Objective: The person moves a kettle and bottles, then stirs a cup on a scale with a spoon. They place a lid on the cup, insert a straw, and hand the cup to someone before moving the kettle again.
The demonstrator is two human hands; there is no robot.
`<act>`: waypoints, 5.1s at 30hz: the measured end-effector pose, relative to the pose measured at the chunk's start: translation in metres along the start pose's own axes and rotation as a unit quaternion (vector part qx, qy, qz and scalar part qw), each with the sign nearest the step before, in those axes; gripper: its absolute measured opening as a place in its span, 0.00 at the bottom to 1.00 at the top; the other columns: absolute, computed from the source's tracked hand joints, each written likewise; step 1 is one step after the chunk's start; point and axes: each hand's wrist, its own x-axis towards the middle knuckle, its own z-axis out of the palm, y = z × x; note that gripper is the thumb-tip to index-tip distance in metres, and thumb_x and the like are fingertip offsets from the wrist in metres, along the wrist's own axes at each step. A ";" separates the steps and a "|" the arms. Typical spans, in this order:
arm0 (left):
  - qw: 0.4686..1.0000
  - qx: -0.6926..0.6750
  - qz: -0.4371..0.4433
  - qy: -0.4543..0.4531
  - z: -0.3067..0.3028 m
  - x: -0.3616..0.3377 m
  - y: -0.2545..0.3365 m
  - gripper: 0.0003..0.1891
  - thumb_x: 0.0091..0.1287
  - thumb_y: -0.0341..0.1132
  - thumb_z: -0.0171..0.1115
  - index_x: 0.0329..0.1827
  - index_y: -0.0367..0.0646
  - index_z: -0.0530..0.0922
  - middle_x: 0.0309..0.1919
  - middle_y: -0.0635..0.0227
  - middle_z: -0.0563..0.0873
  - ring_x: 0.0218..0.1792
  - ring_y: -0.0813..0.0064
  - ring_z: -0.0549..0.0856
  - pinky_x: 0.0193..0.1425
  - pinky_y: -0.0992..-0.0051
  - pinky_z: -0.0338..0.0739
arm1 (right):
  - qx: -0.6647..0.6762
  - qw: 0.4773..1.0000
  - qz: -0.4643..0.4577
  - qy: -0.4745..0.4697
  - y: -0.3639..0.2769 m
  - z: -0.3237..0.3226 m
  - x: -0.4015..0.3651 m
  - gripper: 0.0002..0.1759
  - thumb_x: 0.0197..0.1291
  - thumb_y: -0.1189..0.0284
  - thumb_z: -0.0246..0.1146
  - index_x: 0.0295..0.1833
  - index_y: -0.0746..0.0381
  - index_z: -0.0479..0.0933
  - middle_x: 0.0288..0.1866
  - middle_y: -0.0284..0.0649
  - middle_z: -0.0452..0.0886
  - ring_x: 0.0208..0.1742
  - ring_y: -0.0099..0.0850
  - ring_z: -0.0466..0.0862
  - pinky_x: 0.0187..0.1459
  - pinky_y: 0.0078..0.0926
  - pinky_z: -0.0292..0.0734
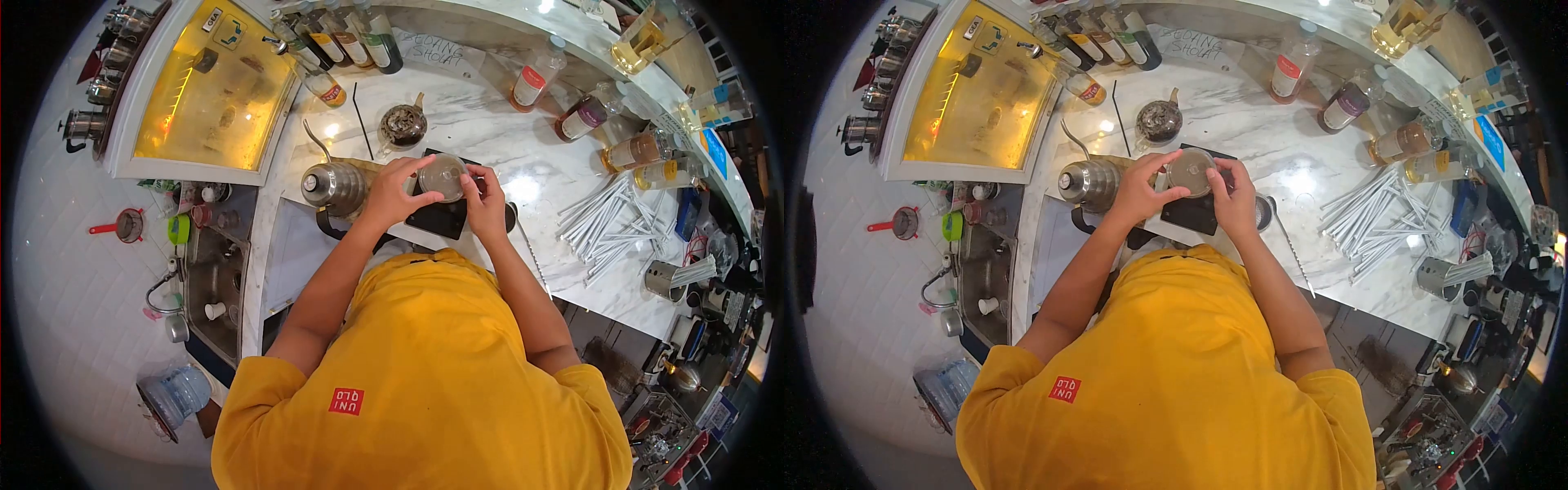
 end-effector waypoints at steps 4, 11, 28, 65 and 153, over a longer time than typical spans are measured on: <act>1.000 0.006 0.009 0.002 0.002 0.000 -0.003 0.39 0.54 0.43 0.86 0.71 0.49 0.83 0.57 0.61 0.89 0.54 0.64 0.87 0.58 0.68 0.83 | -0.014 1.000 -0.009 0.000 0.004 -0.001 0.001 0.15 0.74 0.70 0.68 0.62 0.63 0.81 0.49 0.35 0.84 0.45 0.22 0.82 0.45 0.23 0.78; 0.999 0.019 0.029 0.013 0.000 0.001 -0.002 0.37 0.54 0.44 0.86 0.69 0.48 0.83 0.54 0.61 0.89 0.53 0.62 0.87 0.57 0.66 0.82 | -0.090 0.994 -0.063 -0.005 -0.019 0.000 0.001 0.17 0.76 0.67 0.65 0.63 0.63 0.83 0.52 0.41 0.85 0.49 0.31 0.85 0.49 0.27 0.80; 0.999 -0.014 0.042 0.026 -0.061 0.018 0.005 0.30 0.62 0.40 0.80 0.68 0.45 0.81 0.52 0.62 0.88 0.48 0.63 0.86 0.57 0.66 0.82 | -0.100 0.982 -0.007 0.157 -0.048 0.008 -0.030 0.25 0.76 0.62 0.64 0.73 0.62 0.75 0.61 0.43 0.80 0.51 0.29 0.82 0.45 0.27 0.80; 0.735 0.466 0.376 -0.318 -0.091 0.128 -0.218 0.06 0.68 0.35 0.63 0.35 0.56 0.88 0.39 0.74 0.87 0.48 0.69 0.88 0.50 0.62 0.78 | -0.022 0.958 -0.088 0.273 -0.092 0.170 -0.095 0.24 0.76 0.78 0.62 0.74 0.64 0.70 0.63 0.39 0.76 0.53 0.22 0.77 0.56 0.22 0.75; 0.985 -0.135 -0.090 -0.050 -0.008 -0.010 -0.008 0.42 0.57 0.38 0.85 0.77 0.49 0.75 0.61 0.62 0.82 0.59 0.67 0.81 0.64 0.67 0.78 | -0.166 0.982 -0.091 0.010 -0.089 -0.003 0.000 0.11 0.68 0.73 0.72 0.53 0.63 0.86 0.37 0.38 0.85 0.35 0.25 0.81 0.39 0.26 0.77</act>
